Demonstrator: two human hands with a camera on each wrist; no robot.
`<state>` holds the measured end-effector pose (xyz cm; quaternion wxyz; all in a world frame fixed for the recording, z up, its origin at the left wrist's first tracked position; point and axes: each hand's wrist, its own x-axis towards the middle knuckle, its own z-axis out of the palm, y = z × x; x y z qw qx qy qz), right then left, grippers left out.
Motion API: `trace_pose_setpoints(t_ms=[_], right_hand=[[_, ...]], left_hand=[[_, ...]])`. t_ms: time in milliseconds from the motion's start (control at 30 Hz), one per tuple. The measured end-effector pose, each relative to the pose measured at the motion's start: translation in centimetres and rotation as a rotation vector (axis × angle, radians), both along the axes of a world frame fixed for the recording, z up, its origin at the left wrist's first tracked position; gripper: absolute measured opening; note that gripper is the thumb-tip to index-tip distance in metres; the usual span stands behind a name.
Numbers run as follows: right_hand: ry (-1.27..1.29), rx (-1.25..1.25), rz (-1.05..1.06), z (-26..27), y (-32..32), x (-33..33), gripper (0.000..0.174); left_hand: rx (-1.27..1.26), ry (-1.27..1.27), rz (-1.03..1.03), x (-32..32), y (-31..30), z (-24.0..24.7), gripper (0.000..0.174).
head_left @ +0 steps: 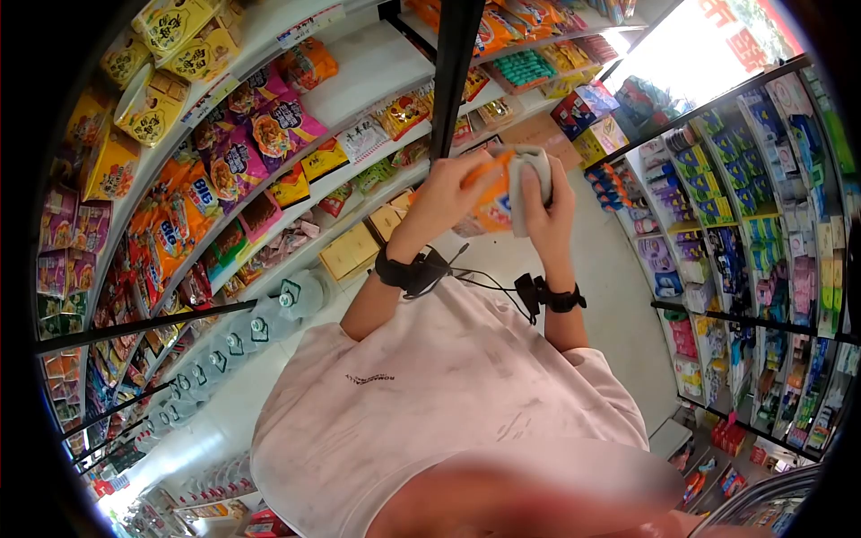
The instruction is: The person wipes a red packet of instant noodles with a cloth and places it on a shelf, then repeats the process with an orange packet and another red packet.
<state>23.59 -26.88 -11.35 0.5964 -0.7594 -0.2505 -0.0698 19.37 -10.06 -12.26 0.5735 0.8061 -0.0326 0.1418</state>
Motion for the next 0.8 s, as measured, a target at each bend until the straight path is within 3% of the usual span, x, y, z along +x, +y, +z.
trace_pose_setpoints(t_ms=[100,133,167,267,367,467,600,700,800], right_hand=[[-0.044,-0.102,0.074,0.3,0.2,0.3,0.024],[-0.049,-0.122,0.088,0.0,0.1,0.6,0.025],[-0.055,-0.142,0.104,-0.4,0.0,0.9,0.027],[0.047,-0.256,0.088,-1.7,-2.1,2.8,0.028],[0.004,-0.190,0.028,-2.6,-2.8,3.7,0.026],[0.208,0.416,-0.132,-1.6,-2.2,4.1,0.031],[0.498,0.455,0.015,-1.6,-2.2,3.5,0.034],[0.313,0.324,0.076,-1.5,0.7,1.9,0.029],[0.340,0.390,0.021,-2.5,0.6,2.8,0.027]], left_hand=[[-0.269,-0.078,0.170,0.7,0.1,-1.0,0.024],[-0.204,-0.100,0.204,0.9,0.6,-1.7,0.025],[-0.308,-0.093,0.237,0.8,0.9,-1.4,0.025],[-0.522,-0.064,0.289,0.4,2.2,-0.8,0.026],[-0.491,-0.079,0.351,0.3,1.9,-0.8,0.028],[-0.714,-0.128,0.386,0.5,1.9,-1.1,0.027],[-0.860,-0.129,0.357,1.0,2.3,-2.4,0.027],[-0.905,-0.077,0.329,1.4,1.4,-2.6,0.028],[-0.894,-0.024,0.230,1.3,0.7,-1.6,0.030]])
